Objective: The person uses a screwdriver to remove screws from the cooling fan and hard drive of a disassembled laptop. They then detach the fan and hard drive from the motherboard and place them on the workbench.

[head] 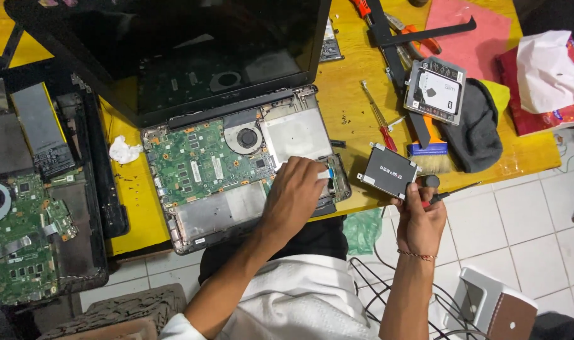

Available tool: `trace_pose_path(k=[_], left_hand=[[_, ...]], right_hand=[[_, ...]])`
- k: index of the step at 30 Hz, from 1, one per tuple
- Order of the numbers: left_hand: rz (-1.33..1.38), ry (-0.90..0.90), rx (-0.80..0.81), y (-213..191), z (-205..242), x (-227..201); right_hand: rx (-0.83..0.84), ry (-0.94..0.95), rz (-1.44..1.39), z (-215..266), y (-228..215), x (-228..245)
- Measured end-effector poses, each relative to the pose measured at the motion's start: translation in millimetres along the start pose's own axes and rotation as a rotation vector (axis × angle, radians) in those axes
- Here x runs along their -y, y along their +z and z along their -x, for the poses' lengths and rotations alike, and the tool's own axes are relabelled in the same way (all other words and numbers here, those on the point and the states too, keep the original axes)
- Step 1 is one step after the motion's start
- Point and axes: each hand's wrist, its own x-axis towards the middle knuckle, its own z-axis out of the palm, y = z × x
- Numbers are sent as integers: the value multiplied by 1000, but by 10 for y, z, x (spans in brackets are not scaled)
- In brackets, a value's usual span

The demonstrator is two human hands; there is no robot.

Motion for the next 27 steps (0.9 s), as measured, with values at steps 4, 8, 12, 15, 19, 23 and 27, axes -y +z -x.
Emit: trace_pose_path(k=[4,8,12,15,19,23,27], left_hand=[[279,-222,-47,-153,40,-27],[613,-369,-236,-486,171,-11],[679,-536,-300,-780,350,-2],[645,-451,-364,-878,402,2],[578,-558,-404,-920,437,-80],[638,-449,-365,-655,650,93],[495,-265,-340,-440,766,331]], right_hand=[[41,-10,2,-10,115,94],[151,-97,296,43,318,115],[272,-61,362,163,622,98],[321,-45,453,148,676,124],[315,-107,635,175,760,-11],[252,-116,699,259,795,-46],[211,-102,686,272,783,-66]])
